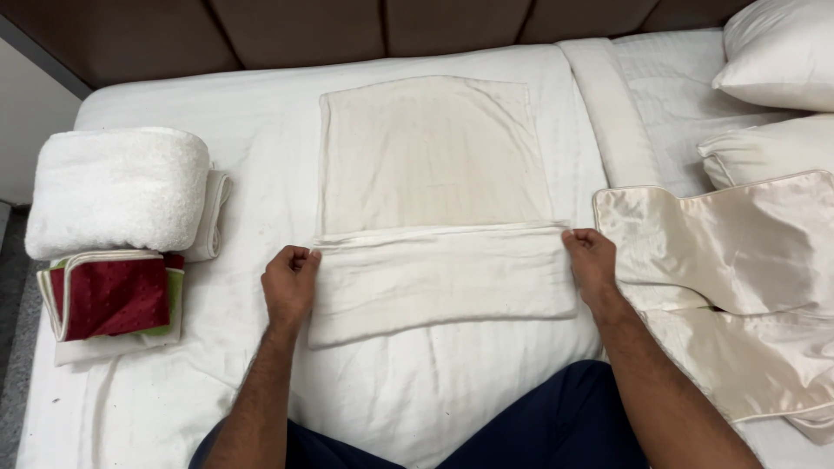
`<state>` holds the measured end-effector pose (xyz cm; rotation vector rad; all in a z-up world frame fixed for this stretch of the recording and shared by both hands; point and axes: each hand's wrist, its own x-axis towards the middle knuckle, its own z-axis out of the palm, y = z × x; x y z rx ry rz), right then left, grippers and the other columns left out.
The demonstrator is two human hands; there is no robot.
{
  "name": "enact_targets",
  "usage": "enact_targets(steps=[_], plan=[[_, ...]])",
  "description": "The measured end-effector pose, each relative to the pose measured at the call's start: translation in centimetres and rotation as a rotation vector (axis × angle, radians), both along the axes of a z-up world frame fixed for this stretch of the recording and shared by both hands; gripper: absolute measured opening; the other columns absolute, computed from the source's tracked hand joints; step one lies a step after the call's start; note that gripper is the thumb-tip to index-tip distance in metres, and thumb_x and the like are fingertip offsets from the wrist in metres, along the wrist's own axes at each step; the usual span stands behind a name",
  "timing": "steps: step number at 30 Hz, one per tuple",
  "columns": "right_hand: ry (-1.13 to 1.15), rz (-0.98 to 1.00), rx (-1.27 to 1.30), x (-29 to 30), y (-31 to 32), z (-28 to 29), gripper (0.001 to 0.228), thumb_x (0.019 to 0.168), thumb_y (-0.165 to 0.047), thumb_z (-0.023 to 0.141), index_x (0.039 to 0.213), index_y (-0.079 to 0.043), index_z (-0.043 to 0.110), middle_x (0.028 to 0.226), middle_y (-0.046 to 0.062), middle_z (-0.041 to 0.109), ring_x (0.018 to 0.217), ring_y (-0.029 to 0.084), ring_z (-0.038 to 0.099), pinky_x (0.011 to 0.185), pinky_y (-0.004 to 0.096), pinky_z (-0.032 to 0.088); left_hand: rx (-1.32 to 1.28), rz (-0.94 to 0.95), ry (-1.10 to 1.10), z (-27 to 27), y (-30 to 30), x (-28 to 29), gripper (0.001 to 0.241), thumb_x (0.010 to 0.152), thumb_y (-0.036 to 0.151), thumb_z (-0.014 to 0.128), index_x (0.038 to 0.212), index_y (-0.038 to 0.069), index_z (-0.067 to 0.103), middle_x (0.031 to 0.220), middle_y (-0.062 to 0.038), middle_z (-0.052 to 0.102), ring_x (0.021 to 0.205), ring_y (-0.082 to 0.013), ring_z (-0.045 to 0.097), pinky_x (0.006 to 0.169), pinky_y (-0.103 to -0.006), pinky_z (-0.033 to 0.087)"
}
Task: The person folds a white towel into a compact square and places it on a stack. Then, they fold a two-toned green and red towel and place it on the stack. Finally, they fold a two-toned green and purple towel and place it on the stack.
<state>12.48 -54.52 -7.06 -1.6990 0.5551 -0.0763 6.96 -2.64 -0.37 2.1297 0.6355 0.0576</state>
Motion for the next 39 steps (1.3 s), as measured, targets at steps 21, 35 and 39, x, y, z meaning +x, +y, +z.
enact_targets(steps=[21,35,39], plan=[[-0.208,0.613,-1.108,-4.6,6.8,2.8,0.063,0.108,-0.038,0.042,0.160,-0.004,0.031,0.171,0.016,0.027,0.160,0.027,0.018,0.130,0.045,0.014,0.744,-0.562,-0.104,-3.4,-5.7,-1.3,0.060,0.105,0.045,0.036,0.157,0.016,0.029,0.170,-0.008,0.017,0.157,-0.0229,0.008,0.126,-0.0501,0.003],[-0.055,0.738,-1.029,-4.1,4.7,4.4,0.069,0.107,-0.043,0.037,0.162,-0.005,0.020,0.169,0.014,0.018,0.157,0.027,0.013,0.125,0.043,0.010,0.778,-0.721,0.126,0.2,-4.0,-2.1,0.075,0.102,0.056,0.028,0.163,0.024,-0.001,0.171,-0.002,-0.003,0.156,-0.0195,-0.003,0.124,-0.0474,-0.001],[-0.156,0.784,-0.858,-4.6,1.1,4.4,0.056,0.106,-0.024,0.039,0.159,-0.008,0.034,0.169,0.012,0.028,0.158,0.025,0.021,0.129,0.039,0.017,0.712,-0.770,0.043,-1.1,-0.1,-2.8,0.077,0.102,0.051,0.033,0.163,0.018,0.000,0.171,-0.004,0.002,0.156,-0.0198,0.002,0.125,-0.0442,0.005]])
